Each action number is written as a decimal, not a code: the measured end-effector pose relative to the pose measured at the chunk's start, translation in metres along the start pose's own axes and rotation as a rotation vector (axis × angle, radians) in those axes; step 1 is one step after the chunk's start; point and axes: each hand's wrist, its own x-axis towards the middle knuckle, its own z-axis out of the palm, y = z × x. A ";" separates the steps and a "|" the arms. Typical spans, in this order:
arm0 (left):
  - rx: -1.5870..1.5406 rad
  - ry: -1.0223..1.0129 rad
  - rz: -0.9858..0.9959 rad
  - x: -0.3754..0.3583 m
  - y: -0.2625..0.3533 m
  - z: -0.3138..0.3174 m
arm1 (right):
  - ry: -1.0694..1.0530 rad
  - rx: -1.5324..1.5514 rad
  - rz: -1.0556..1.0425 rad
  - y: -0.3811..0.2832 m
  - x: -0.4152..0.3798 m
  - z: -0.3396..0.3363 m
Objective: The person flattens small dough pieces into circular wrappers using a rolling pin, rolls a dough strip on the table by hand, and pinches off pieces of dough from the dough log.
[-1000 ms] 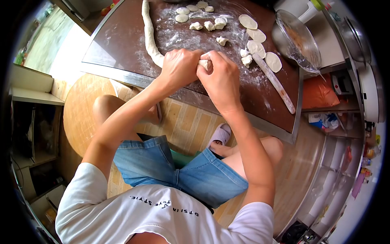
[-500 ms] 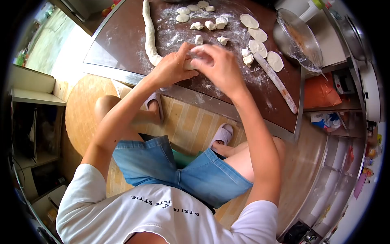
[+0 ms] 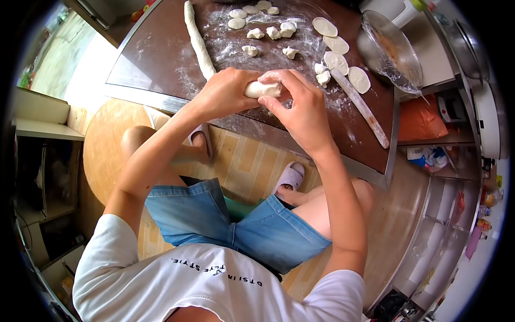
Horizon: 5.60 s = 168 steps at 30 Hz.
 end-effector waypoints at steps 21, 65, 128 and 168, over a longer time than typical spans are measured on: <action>0.202 0.138 -0.049 0.007 -0.004 0.030 | 0.022 0.674 0.271 -0.041 0.021 -0.007; -0.242 -0.055 0.042 -0.008 -0.019 0.017 | -0.001 -0.263 0.008 -0.002 -0.009 -0.003; -0.049 0.097 -0.025 -0.004 0.002 0.014 | -0.010 -0.122 0.012 -0.014 0.006 0.006; -0.129 0.061 -0.044 -0.007 -0.004 0.005 | -0.042 -0.113 0.010 -0.011 0.006 0.009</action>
